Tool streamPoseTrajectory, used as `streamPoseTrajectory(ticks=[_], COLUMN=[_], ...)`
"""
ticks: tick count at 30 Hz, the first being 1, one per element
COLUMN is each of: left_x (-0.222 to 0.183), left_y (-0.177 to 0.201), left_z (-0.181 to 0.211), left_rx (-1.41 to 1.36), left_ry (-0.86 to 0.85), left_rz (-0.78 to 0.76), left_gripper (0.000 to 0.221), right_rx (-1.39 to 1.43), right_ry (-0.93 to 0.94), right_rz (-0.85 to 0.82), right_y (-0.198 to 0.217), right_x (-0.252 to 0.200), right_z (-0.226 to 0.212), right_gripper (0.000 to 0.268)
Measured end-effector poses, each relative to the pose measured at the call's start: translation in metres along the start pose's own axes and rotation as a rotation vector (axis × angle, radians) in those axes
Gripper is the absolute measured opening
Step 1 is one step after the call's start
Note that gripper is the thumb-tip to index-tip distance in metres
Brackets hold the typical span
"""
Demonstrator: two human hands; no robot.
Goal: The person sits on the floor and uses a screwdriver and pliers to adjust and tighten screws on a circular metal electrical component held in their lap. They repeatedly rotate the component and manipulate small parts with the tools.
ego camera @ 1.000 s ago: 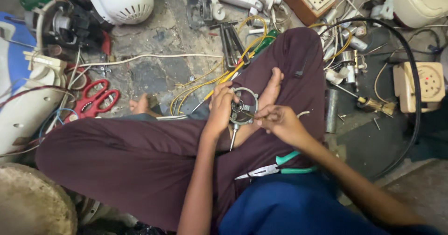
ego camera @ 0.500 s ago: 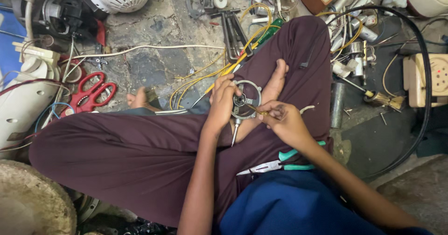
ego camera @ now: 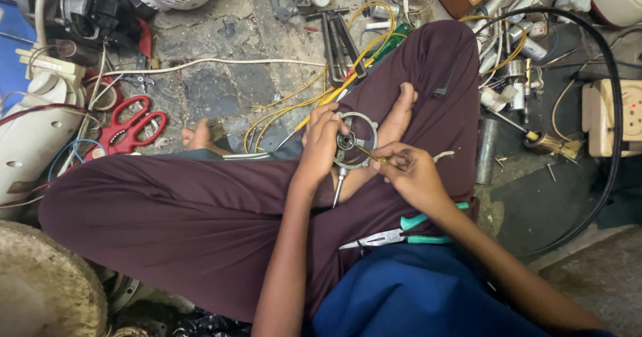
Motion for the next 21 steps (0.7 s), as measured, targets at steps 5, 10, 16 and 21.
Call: streamPoseTrajectory(ticks=[5, 10, 16, 21], left_x=[0.0, -0.001, 0.007, 0.011], left_y=[0.002, 0.0, 0.0, 0.0], left_z=[0.003, -0.001, -0.016, -0.01], left_rx=[0.008, 0.055, 0.051, 0.092], left_ry=[-0.001, 0.038, -0.006, -0.1], left_rz=[0.005, 0.012, -0.056, -0.09], left_gripper=[0.034, 0.034, 0.035, 0.034], right_rx=[0.004, -0.038, -0.212, -0.553], right_ry=[-0.017, 0.007, 0.028, 0.277], right_rz=[-0.003, -0.056, -0.224, -0.356], right_y=[0.0, 0.0, 0.009, -0.002], right_x=[0.0, 0.004, 0.038, 0.066], right_z=[0.0, -0.005, -0.005, -0.016], right_gripper=[0.022, 0.019, 0.017, 0.012])
Point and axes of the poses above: each hand's wrist, its own x-axis towards the middle knuckle, its own y-axis out of the back of the hand, z = x × y, the point moved 6 cm from there along x, towards the middle knuckle, and after that the axes turned 3 degrees about -z, right-handed, at the moved point
